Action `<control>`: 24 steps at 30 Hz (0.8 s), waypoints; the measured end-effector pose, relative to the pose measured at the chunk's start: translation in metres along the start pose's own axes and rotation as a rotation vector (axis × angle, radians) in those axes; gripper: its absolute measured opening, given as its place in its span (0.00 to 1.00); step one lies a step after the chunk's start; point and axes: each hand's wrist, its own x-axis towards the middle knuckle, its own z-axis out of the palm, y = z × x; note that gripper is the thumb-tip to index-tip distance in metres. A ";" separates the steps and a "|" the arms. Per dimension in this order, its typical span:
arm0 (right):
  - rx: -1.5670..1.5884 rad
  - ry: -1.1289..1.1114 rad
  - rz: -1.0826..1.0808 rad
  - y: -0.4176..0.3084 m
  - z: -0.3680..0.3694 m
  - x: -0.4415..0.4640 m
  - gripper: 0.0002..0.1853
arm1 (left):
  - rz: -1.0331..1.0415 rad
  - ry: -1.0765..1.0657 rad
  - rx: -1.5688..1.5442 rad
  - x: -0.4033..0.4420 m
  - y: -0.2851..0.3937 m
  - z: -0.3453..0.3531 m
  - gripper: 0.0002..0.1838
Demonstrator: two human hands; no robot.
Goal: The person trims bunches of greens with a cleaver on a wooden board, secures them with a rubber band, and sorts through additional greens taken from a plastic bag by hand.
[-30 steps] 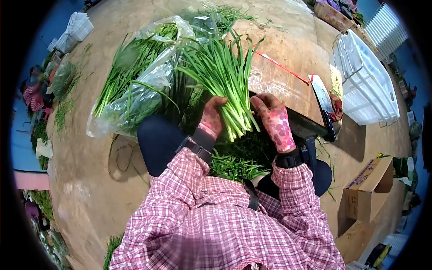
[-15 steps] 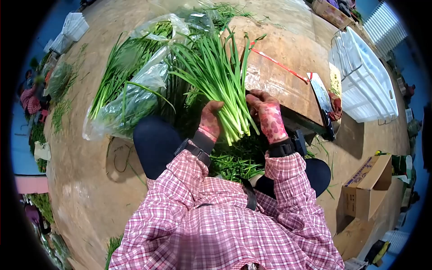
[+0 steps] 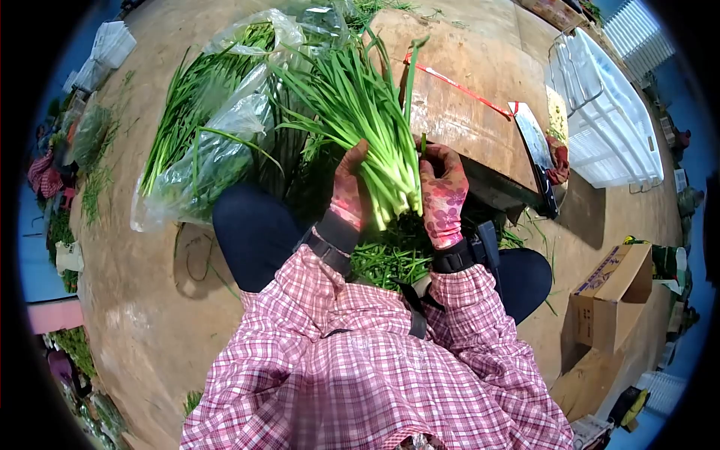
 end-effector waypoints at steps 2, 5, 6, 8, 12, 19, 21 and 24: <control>-0.007 0.010 -0.022 0.007 -0.005 0.001 0.09 | -0.034 -0.028 -0.109 -0.001 0.000 0.003 0.41; -0.166 -0.027 0.058 0.007 -0.033 0.007 0.10 | 0.096 -0.022 -0.016 0.005 0.001 -0.004 0.39; -0.435 -0.013 -0.042 0.015 -0.044 0.010 0.10 | 0.086 -0.039 -0.025 0.005 0.003 -0.008 0.38; -0.801 -0.111 -0.183 0.039 -0.066 0.014 0.10 | 0.013 0.000 0.062 -0.001 0.009 0.009 0.35; -0.380 -0.169 -0.012 0.011 -0.065 0.013 0.11 | -0.099 0.115 -0.057 -0.002 0.012 -0.013 0.32; 0.250 -0.519 0.685 -0.013 -0.038 -0.005 0.13 | -0.102 0.021 0.069 -0.001 0.009 -0.008 0.38; 0.226 -0.576 0.677 -0.014 -0.035 0.000 0.14 | -0.020 0.028 0.097 -0.001 0.002 -0.005 0.39; 0.155 -0.632 0.627 -0.021 -0.036 -0.001 0.15 | -0.030 0.002 0.075 0.003 0.009 -0.009 0.37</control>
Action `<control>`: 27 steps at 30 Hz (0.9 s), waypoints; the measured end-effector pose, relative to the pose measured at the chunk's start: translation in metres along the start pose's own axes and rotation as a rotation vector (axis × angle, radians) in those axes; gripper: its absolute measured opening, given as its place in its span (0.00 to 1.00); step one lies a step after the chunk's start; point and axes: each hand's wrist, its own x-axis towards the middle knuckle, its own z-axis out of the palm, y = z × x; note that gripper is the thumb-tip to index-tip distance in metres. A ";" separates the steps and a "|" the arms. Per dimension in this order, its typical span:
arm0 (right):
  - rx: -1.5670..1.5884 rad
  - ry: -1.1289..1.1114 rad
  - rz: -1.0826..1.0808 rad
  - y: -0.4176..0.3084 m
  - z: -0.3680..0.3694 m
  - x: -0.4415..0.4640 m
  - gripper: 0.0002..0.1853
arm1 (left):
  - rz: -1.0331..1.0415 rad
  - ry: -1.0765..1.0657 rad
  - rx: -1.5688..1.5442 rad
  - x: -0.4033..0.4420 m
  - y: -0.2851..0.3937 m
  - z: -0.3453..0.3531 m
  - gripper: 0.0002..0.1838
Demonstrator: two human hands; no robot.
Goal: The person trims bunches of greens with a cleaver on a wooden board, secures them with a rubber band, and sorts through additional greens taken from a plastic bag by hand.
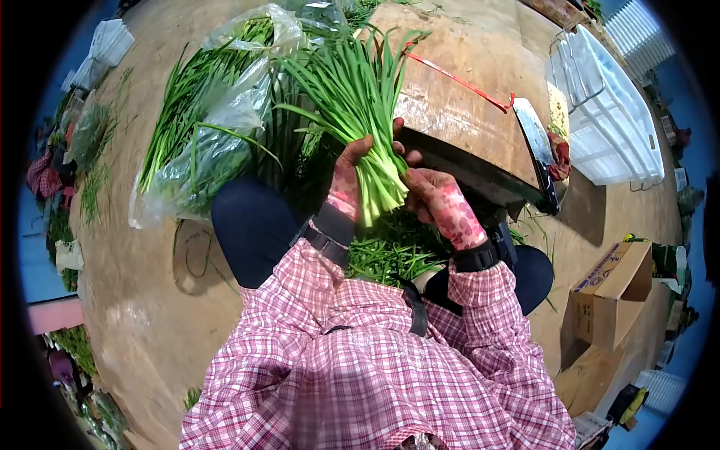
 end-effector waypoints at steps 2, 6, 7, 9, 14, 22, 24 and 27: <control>0.113 0.129 0.025 0.007 -0.002 -0.011 0.16 | 0.016 -0.047 -0.116 0.003 0.006 -0.006 0.34; -0.591 0.575 -0.321 0.030 -0.038 -0.016 0.12 | 0.047 0.232 0.045 0.004 0.016 -0.017 0.26; -0.765 0.673 -0.310 0.028 -0.048 -0.020 0.13 | 0.068 0.246 0.087 0.004 0.017 -0.018 0.24; -0.500 0.695 -0.381 0.014 -0.052 -0.023 0.08 | 0.083 0.324 0.165 0.005 0.017 -0.014 0.23; -1.144 0.283 -0.931 -0.044 0.002 -0.020 0.10 | 0.076 0.374 0.232 0.007 0.009 -0.009 0.23; -1.498 0.225 -0.801 -0.025 0.009 -0.001 0.03 | 0.022 0.386 0.302 0.003 0.012 -0.020 0.22; -1.343 0.092 -0.738 -0.025 -0.004 -0.018 0.02 | 0.089 0.437 0.325 0.006 0.014 -0.027 0.21; -1.700 -0.063 -0.410 -0.012 -0.049 -0.035 0.08 | 0.122 0.412 0.263 0.004 0.020 -0.026 0.20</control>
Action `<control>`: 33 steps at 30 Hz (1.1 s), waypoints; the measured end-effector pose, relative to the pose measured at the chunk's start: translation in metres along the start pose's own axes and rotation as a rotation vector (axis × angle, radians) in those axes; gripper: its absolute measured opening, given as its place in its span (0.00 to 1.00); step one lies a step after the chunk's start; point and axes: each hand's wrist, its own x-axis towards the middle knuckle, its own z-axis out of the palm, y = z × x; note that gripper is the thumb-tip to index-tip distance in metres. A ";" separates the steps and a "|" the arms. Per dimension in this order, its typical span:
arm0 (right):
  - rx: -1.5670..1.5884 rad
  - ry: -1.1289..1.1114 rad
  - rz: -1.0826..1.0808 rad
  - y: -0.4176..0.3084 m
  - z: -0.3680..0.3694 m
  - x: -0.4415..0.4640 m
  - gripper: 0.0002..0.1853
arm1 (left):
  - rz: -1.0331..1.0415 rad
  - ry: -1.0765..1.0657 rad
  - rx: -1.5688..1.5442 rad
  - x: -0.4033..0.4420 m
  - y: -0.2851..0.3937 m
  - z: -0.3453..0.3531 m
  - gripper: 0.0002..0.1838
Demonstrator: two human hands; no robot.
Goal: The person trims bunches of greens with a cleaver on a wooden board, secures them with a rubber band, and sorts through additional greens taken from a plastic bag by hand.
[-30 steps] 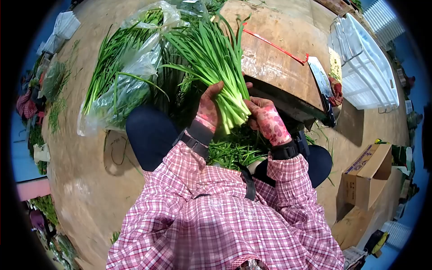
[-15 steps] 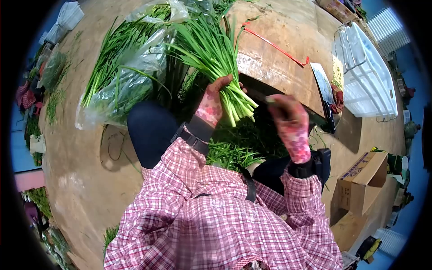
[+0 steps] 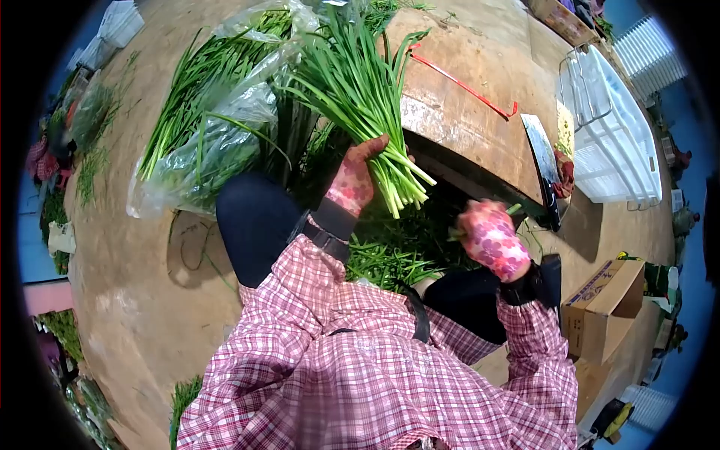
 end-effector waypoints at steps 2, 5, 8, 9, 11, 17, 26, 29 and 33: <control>0.092 0.174 0.075 0.001 -0.023 0.000 0.07 | 0.015 -0.030 -0.018 0.001 -0.002 -0.002 0.19; 0.645 0.577 0.129 -0.011 -0.028 0.033 0.06 | -0.011 -0.063 -0.030 -0.002 -0.005 -0.001 0.19; 1.069 0.463 0.240 -0.029 -0.026 0.074 0.11 | -0.001 -0.121 0.008 -0.004 -0.005 -0.001 0.16; 1.128 0.380 0.300 -0.032 -0.028 0.086 0.12 | 0.023 -0.099 0.004 -0.018 0.000 0.018 0.12; 1.232 0.425 0.314 -0.036 -0.026 0.109 0.14 | 0.049 -0.125 -0.015 -0.021 -0.001 0.018 0.09; 1.088 0.355 0.341 -0.022 -0.017 0.147 0.11 | 0.016 0.046 0.048 -0.025 -0.001 0.016 0.04; 0.956 0.295 0.352 -0.016 -0.031 0.146 0.16 | -0.052 0.019 -0.051 -0.016 -0.003 -0.009 0.04; 0.974 0.308 0.364 -0.006 -0.016 0.149 0.12 | -0.137 -0.124 -0.203 -0.017 0.002 -0.010 0.04; 1.165 0.545 0.448 0.002 -0.022 0.136 0.10 | -0.147 -0.139 -0.258 -0.021 0.005 -0.002 0.07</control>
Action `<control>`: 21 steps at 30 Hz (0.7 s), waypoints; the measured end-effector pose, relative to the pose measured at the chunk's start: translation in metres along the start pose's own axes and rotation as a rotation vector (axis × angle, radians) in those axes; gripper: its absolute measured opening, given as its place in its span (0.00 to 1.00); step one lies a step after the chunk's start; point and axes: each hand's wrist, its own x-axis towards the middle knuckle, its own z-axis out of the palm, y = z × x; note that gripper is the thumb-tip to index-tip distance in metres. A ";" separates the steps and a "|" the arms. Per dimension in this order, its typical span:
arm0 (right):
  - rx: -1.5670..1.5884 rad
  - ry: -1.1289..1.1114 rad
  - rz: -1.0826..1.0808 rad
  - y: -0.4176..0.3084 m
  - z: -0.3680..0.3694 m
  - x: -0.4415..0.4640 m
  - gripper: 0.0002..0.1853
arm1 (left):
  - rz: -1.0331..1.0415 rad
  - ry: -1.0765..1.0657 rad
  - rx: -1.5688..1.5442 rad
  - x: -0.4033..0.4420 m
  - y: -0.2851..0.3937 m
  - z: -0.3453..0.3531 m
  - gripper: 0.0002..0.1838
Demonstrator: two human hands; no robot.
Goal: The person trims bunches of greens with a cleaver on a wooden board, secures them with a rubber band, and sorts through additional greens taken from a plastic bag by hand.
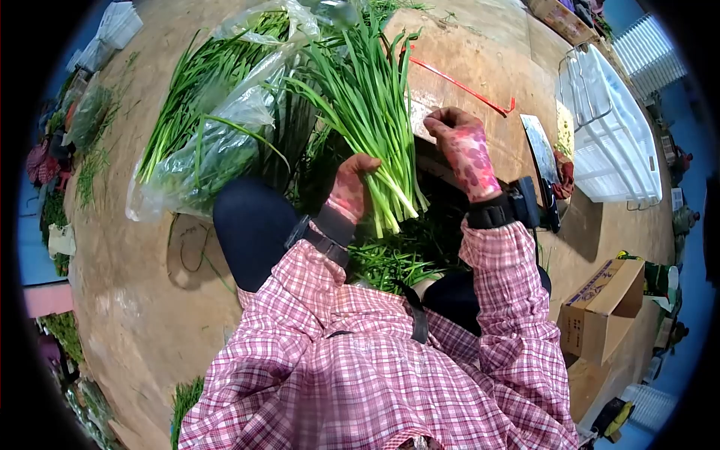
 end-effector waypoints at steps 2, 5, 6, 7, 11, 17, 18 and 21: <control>-0.025 -0.129 0.153 -0.003 -0.014 -0.016 0.12 | 0.039 0.112 0.055 0.000 -0.003 0.011 0.11; -0.326 -0.250 0.057 0.002 -0.006 -0.047 0.15 | -0.039 0.008 -0.007 0.003 -0.004 0.007 0.13; -0.328 -0.244 0.059 0.009 -0.002 -0.052 0.14 | -0.032 -0.059 -0.020 0.006 -0.003 -0.007 0.14; -0.265 -0.227 0.079 0.011 -0.001 -0.055 0.13 | -0.026 -0.125 -0.032 0.009 -0.003 -0.021 0.16; -0.072 -0.147 0.141 0.000 -0.001 -0.060 0.07 | -0.042 -0.148 -0.058 0.011 -0.005 -0.021 0.21; 0.287 -0.198 0.219 -0.002 -0.004 -0.059 0.14 | -0.016 -0.058 -0.011 0.004 -0.008 -0.002 0.25; 0.322 -0.205 0.231 -0.003 -0.004 -0.061 0.14 | 0.013 -0.009 0.045 0.005 -0.010 -0.006 0.23; 0.386 -0.294 0.148 0.013 0.000 -0.063 0.14 | 0.090 0.108 0.342 0.007 -0.016 -0.004 0.23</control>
